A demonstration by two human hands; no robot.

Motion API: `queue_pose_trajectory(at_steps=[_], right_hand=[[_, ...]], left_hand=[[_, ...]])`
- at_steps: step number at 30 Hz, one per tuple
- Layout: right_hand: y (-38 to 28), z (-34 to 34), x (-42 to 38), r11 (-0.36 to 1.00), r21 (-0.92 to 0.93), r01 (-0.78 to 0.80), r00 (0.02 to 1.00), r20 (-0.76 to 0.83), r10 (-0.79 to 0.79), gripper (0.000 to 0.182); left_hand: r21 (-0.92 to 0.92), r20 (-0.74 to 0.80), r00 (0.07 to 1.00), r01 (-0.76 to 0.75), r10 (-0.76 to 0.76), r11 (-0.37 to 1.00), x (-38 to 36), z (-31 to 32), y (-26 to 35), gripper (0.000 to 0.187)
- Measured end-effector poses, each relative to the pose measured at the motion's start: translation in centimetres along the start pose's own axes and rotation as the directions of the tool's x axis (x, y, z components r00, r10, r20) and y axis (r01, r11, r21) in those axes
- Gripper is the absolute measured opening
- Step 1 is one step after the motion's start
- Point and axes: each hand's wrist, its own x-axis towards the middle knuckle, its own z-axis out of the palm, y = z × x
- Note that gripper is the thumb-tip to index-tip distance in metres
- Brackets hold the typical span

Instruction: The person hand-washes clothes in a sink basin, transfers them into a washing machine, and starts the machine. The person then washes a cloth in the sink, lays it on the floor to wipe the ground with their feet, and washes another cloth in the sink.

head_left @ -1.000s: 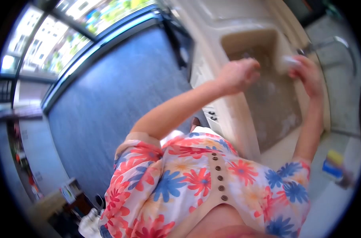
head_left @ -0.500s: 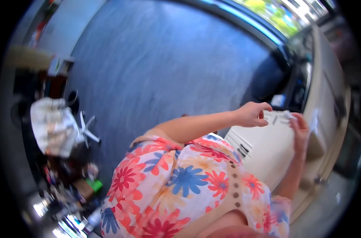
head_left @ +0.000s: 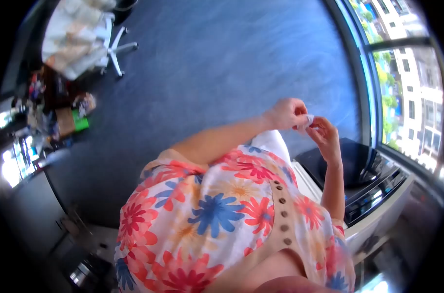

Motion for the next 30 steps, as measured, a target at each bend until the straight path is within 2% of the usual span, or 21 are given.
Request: queue_pose_trajectory(at_steps=[1,2,5,6,9,11,12,13,15,16,18,20,21,24,27,28,29,30], right_hand=[[-0.5,0.1,1.4,1.000,0.010,0.004,0.999,0.050,-0.004,0.016],[0.2,0.2,2.8,0.994,0.106,-0.030,0.997,0.069,0.022,0.014],[0.8,-0.4,7.3,0.997,0.078,-0.022,0.986,0.168,0.008,0.010],[0.2,-0.3,8.7,0.988,0.154,-0.005,0.981,0.194,-0.026,0.009],[-1.5,-1.2,13.4,0.941,0.319,-0.115,0.983,0.173,0.061,0.009],[-3.1,-1.8,16.4,0.909,0.401,-0.109,0.974,0.228,0.016,0.011],[-4.2,-1.3,17.9,0.902,0.420,-0.099,0.966,0.257,-0.014,0.011],[-5.1,-0.6,19.1,0.896,0.434,-0.098,0.955,0.294,-0.038,0.011],[-7.6,2.2,21.0,0.927,0.348,-0.137,0.912,0.409,-0.019,0.011],[-8.1,1.1,21.8,0.936,0.318,-0.148,0.884,0.467,-0.019,0.012],[-9.5,4.4,22.6,0.992,0.122,-0.032,0.780,0.624,-0.052,0.011],[-10.8,7.7,23.3,0.987,-0.005,0.158,0.613,0.784,-0.094,0.009],[-11.6,8.9,23.1,0.984,-0.014,0.180,0.547,0.832,-0.088,0.009],[-16.6,12.6,22.6,0.971,0.025,0.239,0.369,0.922,-0.115,0.009],[-22.3,15.4,19.9,0.980,0.059,0.187,0.309,0.944,-0.116,0.010],[-24.0,16.1,18.8,0.970,0.080,0.230,0.268,0.953,-0.142,0.010],[-25.5,16.5,17.2,0.956,0.100,0.275,0.230,0.959,-0.166,0.010],[-19.7,11.6,19.1,0.953,-0.001,0.303,0.398,0.909,-0.126,0.010]], left_hand=[[-0.028,-0.021,1.000,0.013,-0.014,1.000,-0.1,-1.1,0.1,0.020],[-0.049,-0.046,0.999,0.026,-0.028,0.998,-0.1,-1.9,0.0,0.019],[-0.136,-0.159,0.987,0.019,-0.040,0.990,0.8,-3.5,-0.9,0.018],[-0.166,-0.206,0.977,0.014,-0.049,0.986,0.8,-4.2,-0.6,0.018],[-0.309,-0.338,0.939,-0.049,-0.061,0.950,0.3,-6.8,0.9,0.016],[-0.388,-0.396,0.917,-0.118,-0.050,0.914,-0.5,-8.3,0.6,0.014],[-0.364,-0.424,0.906,-0.168,-0.002,0.916,-0.9,-9.1,-0.3,0.014],[-0.315,-0.425,0.905,-0.134,-0.013,0.939,-1.7,-9.7,-0.7,0.015],[-0.213,-0.444,0.895,-0.059,-0.043,0.975,-4.1,-11.1,-1.3,0.017],[-0.081,-0.594,0.803,-0.118,0.047,0.990,-3.2,-9.4,-0.9,0.019],[0.188,-0.799,0.549,-0.157,0.244,0.970,-4.1,-9.0,-1.0,0.023],[0.091,-0.912,0.362,-0.281,0.194,0.955,-5.6,-9.0,0.3,0.026],[0.060,-0.950,0.268,-0.351,0.162,0.934,-6.3,-8.8,0.8,0.028],[-0.002,-0.906,0.423,-0.091,0.037,0.996,-9.3,-10.1,3.4,0.030],[-0.048,-0.883,0.468,-0.007,-0.040,0.999,-13.9,-8.8,8.3,0.032],[0.066,-0.929,0.356,-0.103,0.099,0.992,-14.0,-8.0,8.1,0.033],[0.074,-0.952,0.290,-0.109,0.103,0.991,-15.0,-7.3,9.5,0.035],[0.037,-0.903,0.412,-0.203,0.119,0.978,-8.6,-7.1,4.9,0.036]])
